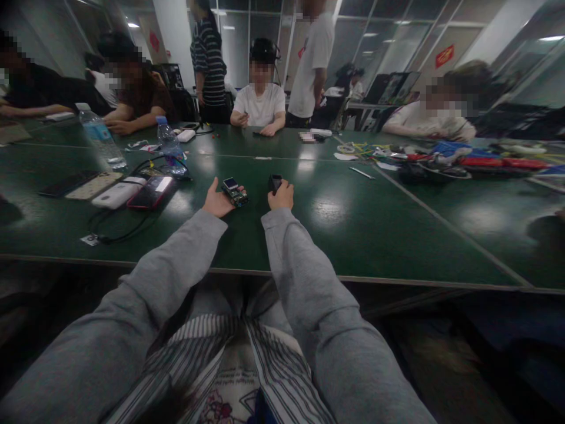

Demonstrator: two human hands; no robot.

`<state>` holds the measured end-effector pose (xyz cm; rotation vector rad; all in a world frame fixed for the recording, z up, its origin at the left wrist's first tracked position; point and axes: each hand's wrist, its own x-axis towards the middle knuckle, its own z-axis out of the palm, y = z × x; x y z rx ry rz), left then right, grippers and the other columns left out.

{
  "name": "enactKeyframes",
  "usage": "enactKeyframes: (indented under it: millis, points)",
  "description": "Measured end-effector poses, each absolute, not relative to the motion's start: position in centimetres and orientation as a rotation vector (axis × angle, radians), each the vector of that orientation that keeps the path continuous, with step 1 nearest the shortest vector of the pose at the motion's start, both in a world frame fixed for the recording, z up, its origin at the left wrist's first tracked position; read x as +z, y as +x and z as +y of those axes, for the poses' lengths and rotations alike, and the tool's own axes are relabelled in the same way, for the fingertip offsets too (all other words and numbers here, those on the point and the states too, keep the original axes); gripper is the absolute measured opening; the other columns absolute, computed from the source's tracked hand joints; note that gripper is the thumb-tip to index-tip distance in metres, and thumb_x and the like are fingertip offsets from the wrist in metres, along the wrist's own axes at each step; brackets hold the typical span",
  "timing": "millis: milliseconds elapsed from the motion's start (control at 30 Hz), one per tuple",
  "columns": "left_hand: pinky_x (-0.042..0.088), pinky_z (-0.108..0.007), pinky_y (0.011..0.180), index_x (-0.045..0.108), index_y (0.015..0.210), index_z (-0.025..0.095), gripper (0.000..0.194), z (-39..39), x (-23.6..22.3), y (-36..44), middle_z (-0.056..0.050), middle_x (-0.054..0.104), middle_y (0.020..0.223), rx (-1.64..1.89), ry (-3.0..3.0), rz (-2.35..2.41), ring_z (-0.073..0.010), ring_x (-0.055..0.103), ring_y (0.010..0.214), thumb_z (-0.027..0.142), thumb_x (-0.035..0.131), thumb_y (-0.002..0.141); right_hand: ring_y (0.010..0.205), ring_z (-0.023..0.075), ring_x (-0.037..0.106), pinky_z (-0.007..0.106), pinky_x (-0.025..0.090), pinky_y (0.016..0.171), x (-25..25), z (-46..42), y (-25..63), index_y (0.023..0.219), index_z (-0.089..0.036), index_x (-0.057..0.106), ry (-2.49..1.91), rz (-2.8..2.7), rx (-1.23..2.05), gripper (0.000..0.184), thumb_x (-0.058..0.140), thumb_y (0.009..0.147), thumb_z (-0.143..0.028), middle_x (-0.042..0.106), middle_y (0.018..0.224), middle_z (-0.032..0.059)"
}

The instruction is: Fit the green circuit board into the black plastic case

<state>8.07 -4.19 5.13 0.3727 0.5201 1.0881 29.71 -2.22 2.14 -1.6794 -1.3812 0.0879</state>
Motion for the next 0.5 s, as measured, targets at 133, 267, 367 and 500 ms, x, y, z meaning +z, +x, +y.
enactKeyframes:
  millis: [133, 267, 367, 500]
  points:
    - [0.052, -0.043, 0.097, 0.059, 0.128, 0.011, 0.071, -4.2, 5.2, 8.1, -0.017, 0.073, 0.105, 1.091, 0.359, 0.501, -0.0290, 0.070, 0.103, 0.070, 0.037, 0.094, 0.121, 0.0306, 0.055, 0.054, 0.043, 0.108, 2.7, -1.7, 29.1, 0.130, -0.015, 0.048, -1.479, -1.321, 0.097, 0.054, 0.060, 0.079, -0.019, 0.055, 0.127, 0.0187]
    - [0.052, -0.044, 0.096, 0.060, 0.126, 0.012, 0.072, -3.9, 4.9, 8.0, -0.016, 0.074, 0.101, 1.084, 0.387, 0.490, -0.0296, 0.070, 0.103, 0.071, 0.034, 0.094, 0.124, 0.0303, 0.054, 0.055, 0.041, 0.111, 3.2, -2.4, 27.1, 0.133, -0.019, 0.047, -1.244, -1.386, 0.112, 0.054, 0.061, 0.082, -0.030, 0.056, 0.131, 0.0167]
    - [0.050, -0.046, 0.098, 0.060, 0.126, 0.011, 0.075, -3.9, 4.8, 7.9, -0.016, 0.074, 0.101, 1.065, 0.427, 0.500, -0.0310, 0.068, 0.106, 0.073, 0.031, 0.094, 0.125, 0.0307, 0.054, 0.055, 0.041, 0.112, 3.2, -3.7, 25.2, 0.135, -0.021, 0.046, -1.096, -1.526, 0.143, 0.056, 0.061, 0.083, -0.038, 0.057, 0.132, 0.0152]
    - [0.048, -0.047, 0.099, 0.062, 0.126, 0.012, 0.076, -4.1, 4.7, 7.9, -0.018, 0.074, 0.104, 1.050, 0.491, 0.521, -0.0326, 0.066, 0.110, 0.074, 0.032, 0.093, 0.125, 0.0323, 0.054, 0.055, 0.041, 0.112, 2.9, -5.0, 23.3, 0.136, -0.021, 0.046, -0.963, -1.698, 0.156, 0.059, 0.061, 0.084, -0.046, 0.057, 0.131, 0.0165]
